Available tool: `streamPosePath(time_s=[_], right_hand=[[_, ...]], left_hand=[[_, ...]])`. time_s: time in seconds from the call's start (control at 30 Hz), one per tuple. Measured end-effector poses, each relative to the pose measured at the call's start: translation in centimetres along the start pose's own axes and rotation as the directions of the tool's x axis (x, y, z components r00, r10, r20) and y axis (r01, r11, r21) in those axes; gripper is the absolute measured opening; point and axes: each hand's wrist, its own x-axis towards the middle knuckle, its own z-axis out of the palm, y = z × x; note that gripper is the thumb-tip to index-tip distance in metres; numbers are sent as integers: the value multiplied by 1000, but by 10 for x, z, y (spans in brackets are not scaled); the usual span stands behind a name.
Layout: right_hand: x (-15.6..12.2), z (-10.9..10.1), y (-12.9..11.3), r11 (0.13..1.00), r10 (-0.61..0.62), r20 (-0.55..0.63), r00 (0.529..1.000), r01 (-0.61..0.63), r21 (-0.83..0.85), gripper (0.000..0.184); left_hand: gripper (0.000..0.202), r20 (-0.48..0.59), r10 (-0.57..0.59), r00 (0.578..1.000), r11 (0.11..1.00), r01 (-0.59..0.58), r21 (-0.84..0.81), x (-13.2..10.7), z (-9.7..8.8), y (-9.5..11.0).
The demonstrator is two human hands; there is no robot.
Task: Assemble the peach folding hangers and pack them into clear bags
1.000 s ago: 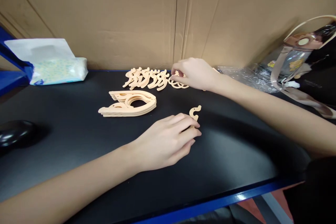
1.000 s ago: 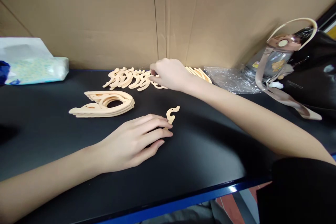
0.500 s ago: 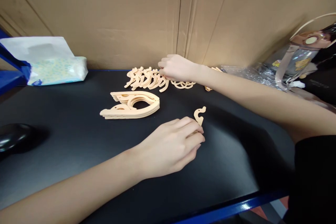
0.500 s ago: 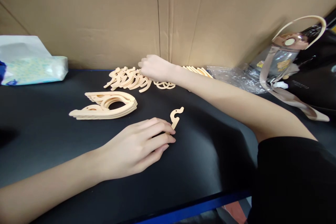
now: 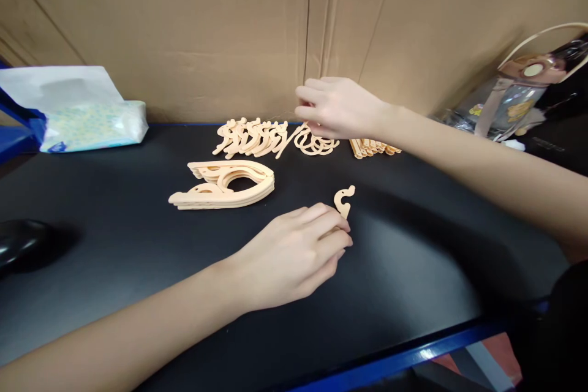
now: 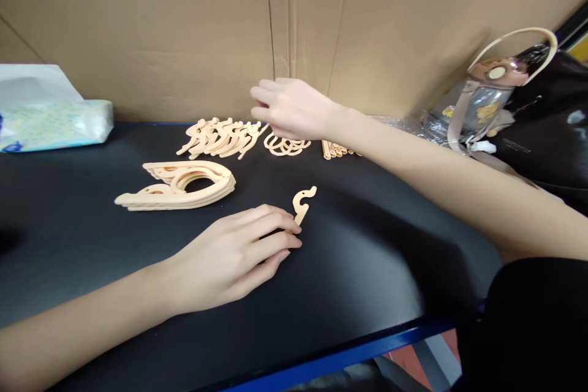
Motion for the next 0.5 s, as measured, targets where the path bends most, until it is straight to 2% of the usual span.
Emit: streamPosePath(time_s=[0.07, 0.1, 0.17, 0.23, 0.27, 0.33, 0.43, 0.5], right_hand=[[-18, -8, -2, 981, 81, -61, 995, -69, 181, 17], [-27, -10, -3, 940, 144, -73, 987, -114, 320, 13], [-43, -13, -6, 768, 245, -7, 969, -190, 612, 9], [-56, -11, -10, 568, 256, 109, 960, -241, 787, 13], [-61, -10, -11, 499, 234, 160, 959, -260, 827, 15], [-69, -6, -15, 415, 173, 234, 957, -286, 864, 17], [-75, -1, -24, 318, 87, 292, 952, -305, 898, 20], [-75, 1, -31, 280, 36, 294, 955, -292, 915, 21]], left_hand=[[25, -12, 1, 1000, 1000, -1, 6, 0, 0, 0], [24, -20, 0, 1000, 1000, 0, 13, 0, 0, 0], [24, -43, -1, 999, 1000, 2, 29, 1, -1, 1], [22, -67, 8, 998, 999, -5, 46, 1, -1, 2], [22, -74, 17, 997, 998, -13, 56, 1, -1, 2], [21, -76, 39, 996, 996, -33, 81, 1, -2, 3], [22, -72, 35, 997, 992, -26, 126, 1, -2, 3], [24, -61, -9, 998, 991, 17, 133, 1, -2, 2]])
